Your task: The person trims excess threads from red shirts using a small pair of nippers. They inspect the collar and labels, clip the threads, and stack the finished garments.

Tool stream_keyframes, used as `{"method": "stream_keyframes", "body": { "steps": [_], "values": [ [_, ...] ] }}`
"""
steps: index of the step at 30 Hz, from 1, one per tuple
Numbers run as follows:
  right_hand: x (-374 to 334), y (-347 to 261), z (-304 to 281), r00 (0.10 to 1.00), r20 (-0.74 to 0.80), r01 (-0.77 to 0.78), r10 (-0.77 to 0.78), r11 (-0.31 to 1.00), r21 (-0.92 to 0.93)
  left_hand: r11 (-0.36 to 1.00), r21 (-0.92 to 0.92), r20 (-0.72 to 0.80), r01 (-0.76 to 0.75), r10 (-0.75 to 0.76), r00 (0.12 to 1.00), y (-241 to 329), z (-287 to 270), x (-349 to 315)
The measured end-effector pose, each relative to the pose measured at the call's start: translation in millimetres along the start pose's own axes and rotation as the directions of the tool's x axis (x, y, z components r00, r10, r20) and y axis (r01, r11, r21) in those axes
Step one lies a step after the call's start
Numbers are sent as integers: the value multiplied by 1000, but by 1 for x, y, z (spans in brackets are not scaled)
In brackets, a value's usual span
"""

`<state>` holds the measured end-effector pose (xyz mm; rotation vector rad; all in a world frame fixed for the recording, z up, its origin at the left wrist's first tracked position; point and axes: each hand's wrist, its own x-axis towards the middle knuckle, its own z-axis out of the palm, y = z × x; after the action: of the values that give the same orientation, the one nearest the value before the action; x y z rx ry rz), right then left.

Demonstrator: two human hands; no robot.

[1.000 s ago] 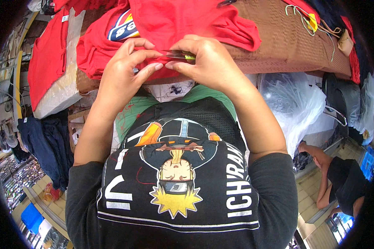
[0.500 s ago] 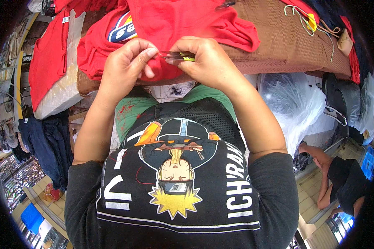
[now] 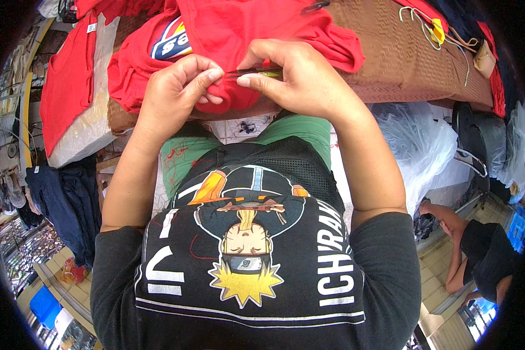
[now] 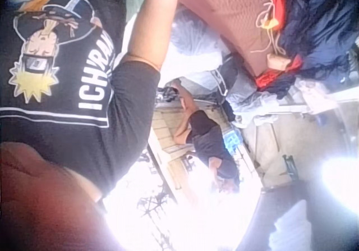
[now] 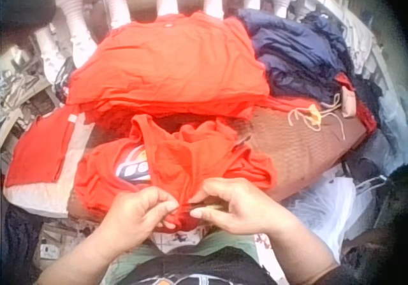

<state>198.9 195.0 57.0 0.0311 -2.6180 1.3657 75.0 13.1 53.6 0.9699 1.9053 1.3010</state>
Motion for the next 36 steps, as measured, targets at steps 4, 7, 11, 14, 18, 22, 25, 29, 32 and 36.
{"method": "stream_keyframes", "body": {
  "steps": [4,7,11,14,18,22,25,29,32,36],
  "values": [
    [-1,5,5,1000,3,19,-19,999,49,1000,-25,-16,-11,11,1000,-1,0,1],
    [0,6,8,999,0,49,-49,998,27,1000,-8,-7,-17,17,1000,-2,1,1],
    [2,1,8,999,20,34,-34,999,4,999,9,20,-34,34,999,-6,3,2],
    [2,-1,8,998,52,42,-41,999,-23,997,41,23,-72,71,997,-10,2,-1],
    [2,-3,6,997,73,43,-39,998,-45,947,222,79,-233,221,972,15,-17,-5],
    [-5,-1,-12,994,-99,-31,48,985,169,710,205,-2,-674,688,725,25,-68,-10],
    [-6,-12,-42,997,-79,20,-28,994,-110,794,182,-82,-580,600,796,27,-79,-24],
    [-10,-30,-74,997,-60,-61,42,925,-375,805,532,-90,-262,361,928,19,-43,-35],
    [-11,-30,-106,990,-50,-140,132,877,-459,508,770,43,-386,562,826,-22,-3,-29],
    [-26,-16,-147,962,-269,-160,55,907,-388,966,188,-183,-177,212,960,-21,-26,-5]
  ]
}}
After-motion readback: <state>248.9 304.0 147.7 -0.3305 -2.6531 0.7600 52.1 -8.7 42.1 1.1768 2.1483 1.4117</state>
